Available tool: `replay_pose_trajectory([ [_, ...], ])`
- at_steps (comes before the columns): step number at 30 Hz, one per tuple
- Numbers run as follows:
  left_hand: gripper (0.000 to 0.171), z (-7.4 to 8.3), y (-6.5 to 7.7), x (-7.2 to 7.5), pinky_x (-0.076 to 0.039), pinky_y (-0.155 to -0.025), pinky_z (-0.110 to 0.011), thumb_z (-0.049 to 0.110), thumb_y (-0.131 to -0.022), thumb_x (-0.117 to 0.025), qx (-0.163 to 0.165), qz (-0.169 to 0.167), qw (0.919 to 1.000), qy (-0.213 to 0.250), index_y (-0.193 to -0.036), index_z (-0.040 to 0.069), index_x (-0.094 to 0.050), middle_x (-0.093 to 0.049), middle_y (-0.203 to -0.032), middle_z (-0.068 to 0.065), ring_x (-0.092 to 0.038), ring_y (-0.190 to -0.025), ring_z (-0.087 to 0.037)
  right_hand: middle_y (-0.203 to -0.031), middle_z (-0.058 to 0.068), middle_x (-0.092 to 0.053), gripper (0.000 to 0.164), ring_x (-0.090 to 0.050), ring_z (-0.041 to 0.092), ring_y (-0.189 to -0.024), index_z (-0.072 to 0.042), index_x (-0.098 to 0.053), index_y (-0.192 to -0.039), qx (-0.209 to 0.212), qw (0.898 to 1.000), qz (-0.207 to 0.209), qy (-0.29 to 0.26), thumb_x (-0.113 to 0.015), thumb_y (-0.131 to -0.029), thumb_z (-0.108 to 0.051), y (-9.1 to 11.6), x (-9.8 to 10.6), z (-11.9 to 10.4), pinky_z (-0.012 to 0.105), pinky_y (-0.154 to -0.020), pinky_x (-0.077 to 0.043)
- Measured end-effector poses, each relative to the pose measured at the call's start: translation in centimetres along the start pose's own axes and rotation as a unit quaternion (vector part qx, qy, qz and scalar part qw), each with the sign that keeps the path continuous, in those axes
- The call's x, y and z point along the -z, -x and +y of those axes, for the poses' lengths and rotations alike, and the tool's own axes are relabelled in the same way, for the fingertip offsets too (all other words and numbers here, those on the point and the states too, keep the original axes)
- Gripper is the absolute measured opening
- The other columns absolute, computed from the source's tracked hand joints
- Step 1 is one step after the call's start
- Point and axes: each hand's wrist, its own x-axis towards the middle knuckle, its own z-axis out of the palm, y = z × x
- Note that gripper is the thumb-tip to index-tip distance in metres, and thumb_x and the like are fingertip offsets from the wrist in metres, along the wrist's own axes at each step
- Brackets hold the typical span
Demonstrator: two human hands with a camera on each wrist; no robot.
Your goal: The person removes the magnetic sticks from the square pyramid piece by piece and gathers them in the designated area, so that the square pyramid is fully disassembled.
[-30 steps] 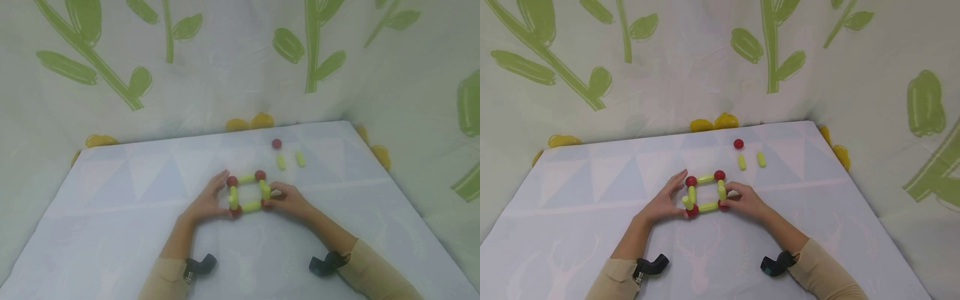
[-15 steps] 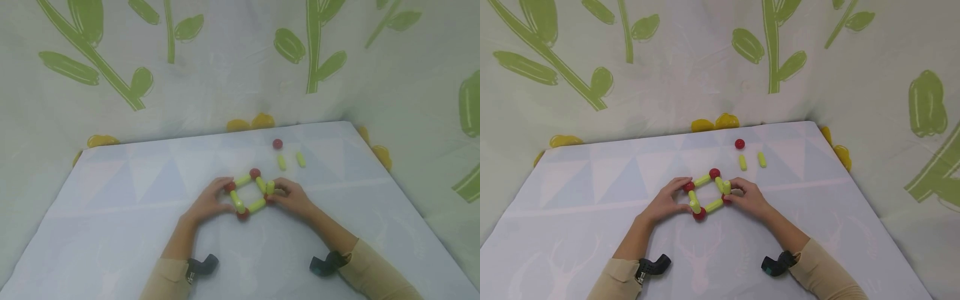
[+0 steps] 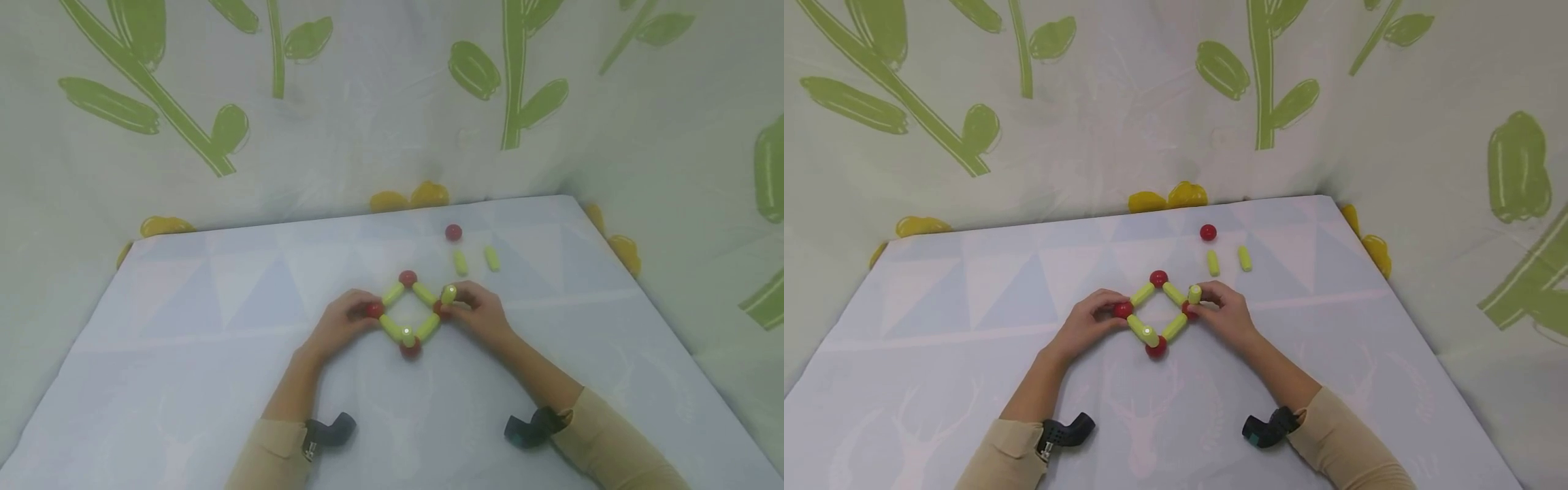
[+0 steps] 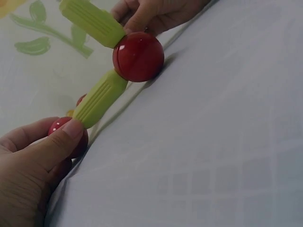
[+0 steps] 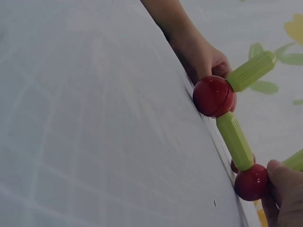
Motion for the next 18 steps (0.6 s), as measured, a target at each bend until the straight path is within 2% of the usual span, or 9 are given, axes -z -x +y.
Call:
replay_pose_trajectory([
  [2, 0.039, 0.0, 0.0, -0.1, -0.050, -0.090, -0.027, 0.012, -0.076, -0.077, 0.004, 0.001, 1.0000, 0.000, -0.112, 0.016, -0.066, -0.063, -0.107, 0.004, -0.060, -0.101, -0.013, -0.102, 0.003, -0.066, 0.027, -0.060, 0.014, -0.099, -0.012, -0.063, -0.105, -0.023, 0.999, 0.026, 0.006, -0.074, -0.081, -0.018, 0.0, 0.1, -0.1, 0.029, -0.091, -0.049],
  [4, 0.038, 0.0, 0.0, -0.1, -0.050, -0.089, -0.027, 0.013, -0.076, -0.078, 0.007, 0.001, 1.0000, 0.000, -0.112, 0.017, -0.066, -0.063, -0.107, 0.004, -0.060, -0.101, -0.013, -0.102, 0.003, -0.064, 0.032, -0.059, 0.012, -0.096, -0.013, -0.060, -0.111, -0.029, 0.998, 0.049, 0.003, -0.072, -0.081, -0.015, -0.1, 0.2, -0.1, 0.022, -0.086, -0.049],
  [7, 0.039, 0.0, 0.0, -0.1, -0.050, -0.090, -0.027, 0.014, -0.075, -0.078, 0.009, 0.003, 1.0000, -0.002, -0.112, 0.017, -0.066, -0.064, -0.106, 0.004, -0.060, -0.101, -0.013, -0.108, 0.007, -0.057, 0.050, -0.057, 0.010, -0.088, -0.010, -0.050, -0.127, -0.003, 0.996, 0.077, -0.035, -0.070, -0.082, -0.006, -0.4, 0.5, -0.1, 0.015, -0.076, -0.049],
  [10, 0.039, 0.0, 0.0, -0.2, -0.049, -0.091, -0.028, 0.013, -0.075, -0.079, 0.009, 0.005, 0.9999, -0.001, -0.112, 0.016, -0.066, -0.064, -0.107, 0.002, -0.060, -0.101, -0.014, -0.117, 0.009, -0.048, 0.066, -0.057, 0.009, -0.084, -0.008, -0.036, -0.140, 0.019, 0.992, 0.084, -0.087, -0.070, -0.083, -0.003, -0.6, 0.9, 0.0, 0.014, -0.072, -0.050],
  [14, 0.040, 0.1, 0.0, -0.2, -0.049, -0.091, -0.027, 0.010, -0.074, -0.078, 0.018, 0.005, 0.9998, -0.004, -0.113, 0.013, -0.066, -0.064, -0.108, -0.002, -0.060, -0.102, -0.016, -0.122, 0.005, -0.043, 0.069, -0.058, 0.008, -0.087, -0.011, -0.033, -0.142, -0.023, 0.988, 0.084, -0.128, -0.071, -0.084, -0.011, -1.0, 1.7, -0.2, 0.015, -0.073, -0.052],
  [17, 0.040, 0.7, 0.0, -0.2, -0.049, -0.092, -0.027, 0.006, -0.075, -0.077, 0.024, 0.000, 0.9997, -0.009, -0.113, 0.009, -0.065, -0.064, -0.108, -0.005, -0.060, -0.102, -0.019, -0.122, 0.003, -0.043, 0.072, -0.058, 0.007, -0.087, -0.011, -0.033, -0.142, -0.054, 0.986, 0.076, -0.137, -0.072, -0.083, -0.011, -1.3, 2.2, -0.2, 0.016, -0.073, -0.052],
  [18, 0.040, 1.1, 0.0, -0.1, -0.049, -0.091, -0.027, 0.005, -0.075, -0.077, 0.023, -0.001, 0.9997, -0.009, -0.113, 0.007, -0.065, -0.064, -0.107, -0.006, -0.060, -0.102, -0.020, -0.119, 0.005, -0.046, 0.072, -0.058, 0.006, -0.084, -0.011, -0.033, -0.143, -0.061, 0.987, 0.075, -0.126, -0.072, -0.082, -0.011, -1.3, 2.5, -0.2, 0.015, -0.071, -0.051],
])
